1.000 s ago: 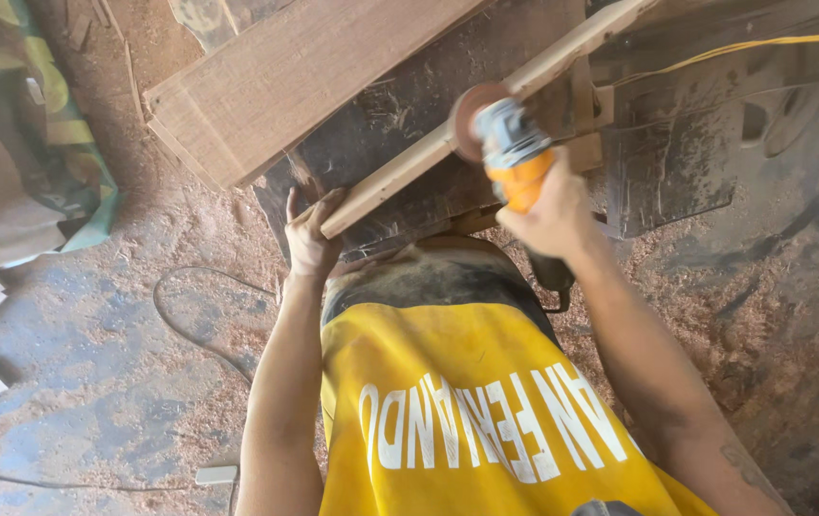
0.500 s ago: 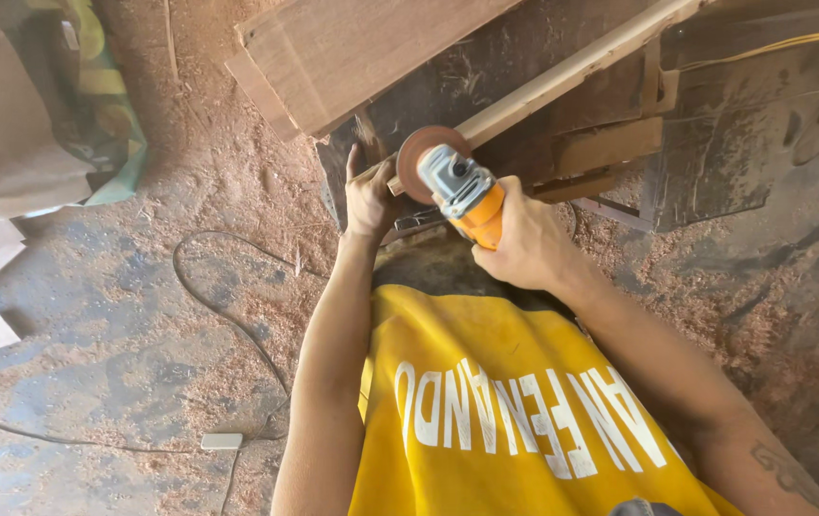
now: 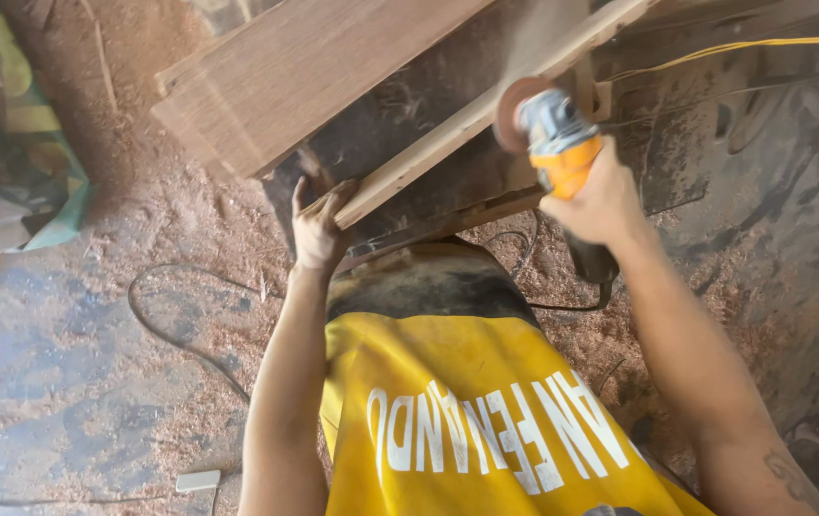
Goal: The person uses an angle grinder with a sanding disc to smooth the surface of a wooden plank. They hold the plank with one hand and operate the tool with the other, moving it back and forth along the length of the wood.
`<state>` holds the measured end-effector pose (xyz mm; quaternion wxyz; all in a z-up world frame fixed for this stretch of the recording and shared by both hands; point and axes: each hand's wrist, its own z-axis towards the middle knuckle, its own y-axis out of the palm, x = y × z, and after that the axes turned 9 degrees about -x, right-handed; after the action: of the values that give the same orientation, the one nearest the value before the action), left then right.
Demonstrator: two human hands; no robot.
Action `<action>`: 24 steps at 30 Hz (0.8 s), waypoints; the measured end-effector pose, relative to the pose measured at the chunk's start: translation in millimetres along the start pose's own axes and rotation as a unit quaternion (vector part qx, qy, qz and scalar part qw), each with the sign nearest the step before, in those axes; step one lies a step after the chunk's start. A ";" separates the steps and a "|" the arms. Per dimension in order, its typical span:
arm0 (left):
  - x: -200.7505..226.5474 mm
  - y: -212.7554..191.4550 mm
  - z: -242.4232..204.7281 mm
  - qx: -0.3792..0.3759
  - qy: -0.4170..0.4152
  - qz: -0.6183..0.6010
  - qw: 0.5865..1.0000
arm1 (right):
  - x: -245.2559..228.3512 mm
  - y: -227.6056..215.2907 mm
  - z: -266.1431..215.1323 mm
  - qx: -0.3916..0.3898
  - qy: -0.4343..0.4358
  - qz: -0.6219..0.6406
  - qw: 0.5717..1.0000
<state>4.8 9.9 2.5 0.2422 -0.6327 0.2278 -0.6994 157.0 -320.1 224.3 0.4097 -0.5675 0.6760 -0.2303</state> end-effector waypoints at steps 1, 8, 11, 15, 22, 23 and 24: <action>1.7 -1.5 0.5 -0.006 -0.007 0.004 1.000 | 19.9 -8.8 10.0 0.028 -0.005 0.006 1.000; 10.2 -5.1 4.7 -0.012 -0.014 0.021 1.000 | 128.8 -67.4 90.7 0.119 0.103 0.072 0.985; 12.1 -4.0 3.0 -0.016 -0.027 0.042 0.999 | 153.0 -85.9 115.3 0.145 0.146 0.134 0.969; 20.7 -4.3 4.6 -0.009 -0.019 0.037 0.999 | 164.2 -96.8 125.2 0.185 0.150 0.171 0.956; 30.2 -7.5 -4.3 -0.023 -0.077 0.045 0.996 | 99.3 -41.6 38.2 0.133 -0.097 0.308 0.937; 33.8 -4.5 -1.4 -0.007 -0.066 0.054 0.996 | 80.6 -33.7 21.9 0.125 -0.120 0.251 0.952; 35.4 -5.2 -0.3 0.009 -0.054 0.064 0.996 | 60.3 -24.0 7.5 0.116 -0.143 0.193 0.964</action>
<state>1.4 -8.2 33.1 0.3044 -0.6516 0.2478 -0.6491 175.7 -382.5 221.1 0.6019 -0.4013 0.6760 -0.1403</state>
